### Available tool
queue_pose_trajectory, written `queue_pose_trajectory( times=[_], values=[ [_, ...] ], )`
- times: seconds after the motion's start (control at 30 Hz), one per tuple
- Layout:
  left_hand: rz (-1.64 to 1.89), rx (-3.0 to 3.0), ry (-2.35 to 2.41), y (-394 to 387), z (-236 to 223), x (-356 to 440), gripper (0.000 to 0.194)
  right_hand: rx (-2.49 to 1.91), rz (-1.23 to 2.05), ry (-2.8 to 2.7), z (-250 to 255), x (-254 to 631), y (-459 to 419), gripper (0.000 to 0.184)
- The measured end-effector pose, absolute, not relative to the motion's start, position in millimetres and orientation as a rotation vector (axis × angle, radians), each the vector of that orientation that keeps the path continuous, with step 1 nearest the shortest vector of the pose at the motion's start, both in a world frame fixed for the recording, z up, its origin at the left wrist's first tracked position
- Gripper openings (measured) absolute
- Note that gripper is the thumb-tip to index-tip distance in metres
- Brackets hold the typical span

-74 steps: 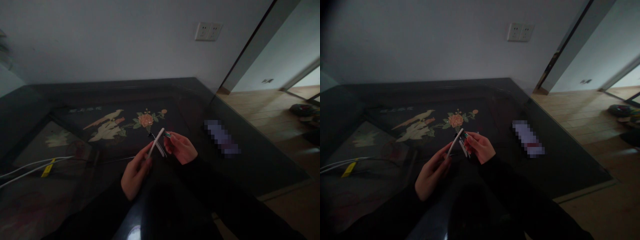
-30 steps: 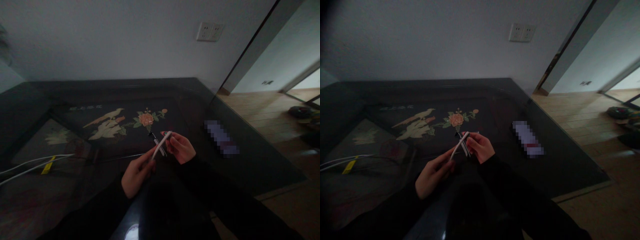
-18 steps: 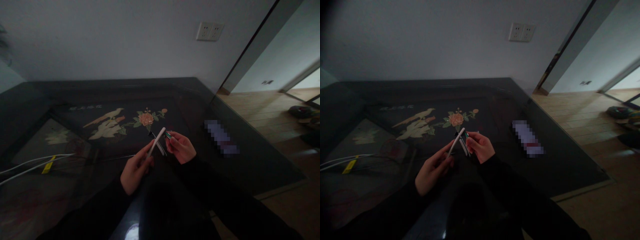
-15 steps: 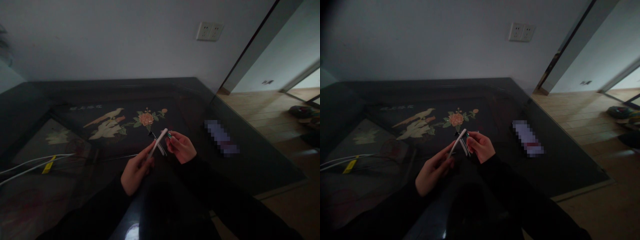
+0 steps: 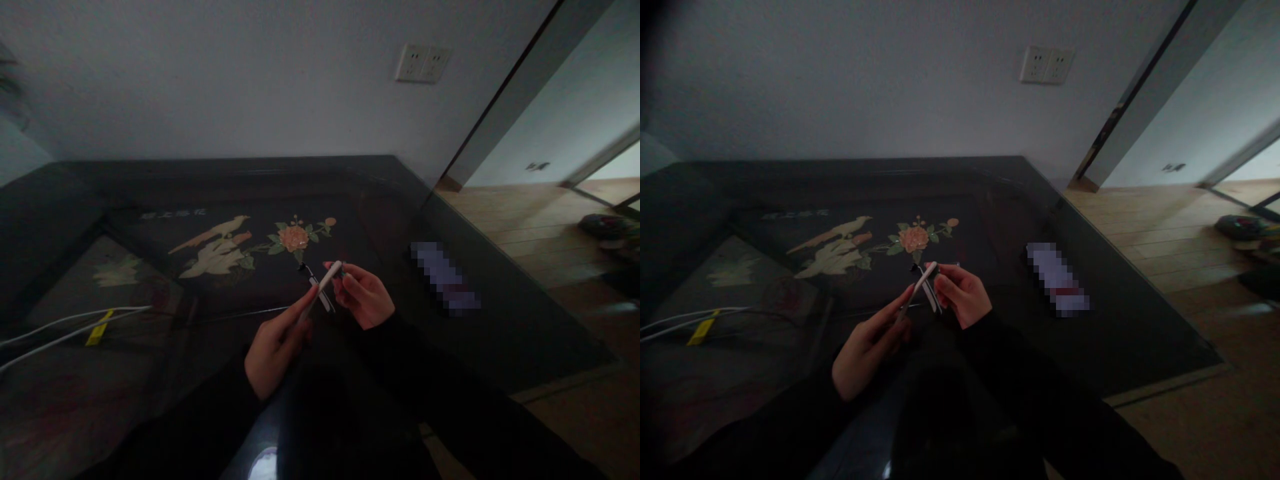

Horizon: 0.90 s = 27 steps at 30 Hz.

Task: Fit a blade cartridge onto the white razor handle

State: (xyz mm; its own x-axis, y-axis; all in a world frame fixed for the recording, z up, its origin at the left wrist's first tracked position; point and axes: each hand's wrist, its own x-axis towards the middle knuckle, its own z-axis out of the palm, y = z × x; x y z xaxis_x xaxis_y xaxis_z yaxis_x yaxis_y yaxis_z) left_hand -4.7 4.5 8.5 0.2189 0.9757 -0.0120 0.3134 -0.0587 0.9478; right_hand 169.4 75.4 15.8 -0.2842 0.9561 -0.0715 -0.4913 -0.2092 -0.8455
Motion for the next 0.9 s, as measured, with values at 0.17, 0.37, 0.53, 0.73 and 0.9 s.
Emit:
queue_pose_trajectory(
  times=[0.17,0.37,0.53,0.73,0.9],
  values=[
    [0.909,1.587,1.338,7.7,5.8,-7.9,0.054,-0.725,1.689,-0.896,12.7,169.0,75.9,0.045],
    [0.965,1.695,1.294,7.6,9.0,-5.6,0.051,-0.746,1.687,-0.921,12.9,169.7,75.5,0.043],
    [0.932,1.794,1.274,2.3,9.0,-4.1,0.049,-0.773,1.705,-0.907,14.4,169.1,74.4,0.042],
    [0.98,1.884,1.23,2.9,8.7,-4.5,0.046,-0.79,1.709,-0.885,14.7,168.1,73.6,0.043],
    [0.961,1.864,1.298,5.9,11.1,-4.6,0.047,-0.781,1.713,-0.879,16.0,167.8,73.2,0.046]
  ],
)
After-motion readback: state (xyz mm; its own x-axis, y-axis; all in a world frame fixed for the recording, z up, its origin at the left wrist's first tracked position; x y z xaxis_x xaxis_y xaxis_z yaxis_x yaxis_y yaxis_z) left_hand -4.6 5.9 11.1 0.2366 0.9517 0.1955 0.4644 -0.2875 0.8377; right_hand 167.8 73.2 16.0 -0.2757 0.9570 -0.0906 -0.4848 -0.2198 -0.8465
